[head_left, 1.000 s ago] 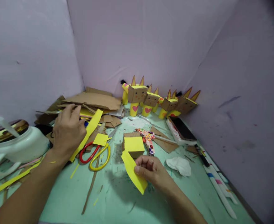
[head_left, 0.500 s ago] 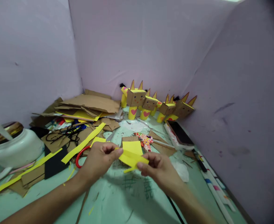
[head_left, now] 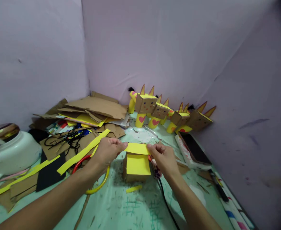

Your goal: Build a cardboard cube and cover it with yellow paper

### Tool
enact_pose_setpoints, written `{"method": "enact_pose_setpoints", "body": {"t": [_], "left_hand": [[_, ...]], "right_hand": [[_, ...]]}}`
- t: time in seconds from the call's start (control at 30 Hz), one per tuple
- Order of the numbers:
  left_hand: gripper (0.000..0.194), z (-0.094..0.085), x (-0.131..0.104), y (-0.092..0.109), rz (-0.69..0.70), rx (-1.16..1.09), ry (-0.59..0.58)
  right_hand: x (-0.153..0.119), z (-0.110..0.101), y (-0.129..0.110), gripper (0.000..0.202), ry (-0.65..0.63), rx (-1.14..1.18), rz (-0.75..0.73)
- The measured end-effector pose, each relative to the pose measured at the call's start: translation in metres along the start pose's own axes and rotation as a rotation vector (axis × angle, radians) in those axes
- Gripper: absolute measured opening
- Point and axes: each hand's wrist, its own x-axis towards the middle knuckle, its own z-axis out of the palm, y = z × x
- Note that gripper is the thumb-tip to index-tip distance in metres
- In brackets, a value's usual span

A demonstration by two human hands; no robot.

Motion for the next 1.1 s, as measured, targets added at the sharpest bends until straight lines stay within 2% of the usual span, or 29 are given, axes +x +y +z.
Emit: {"method": "enact_pose_setpoints", "body": {"t": [0.1, 0.27, 0.63, 1.1], "left_hand": [[0.03, 0.0, 0.0, -0.005, -0.018, -0.004, 0.016], [0.029, 0.0, 0.0, -0.01, -0.051, -0.009, 0.004], [0.03, -0.002, 0.004, -0.014, -0.072, 0.014, 0.033], [0.029, -0.002, 0.005, -0.024, -0.053, 0.071, 0.046]], "right_hand": [[0.0, -0.001, 0.005, 0.037, 0.026, -0.063, -0.026], [0.0, 0.0, 0.013, 0.04, -0.007, -0.118, -0.076], [0.004, 0.006, 0.022, 0.038, -0.051, -0.096, -0.014], [0.004, 0.009, 0.023, 0.039, -0.003, -0.128, -0.008]]}}
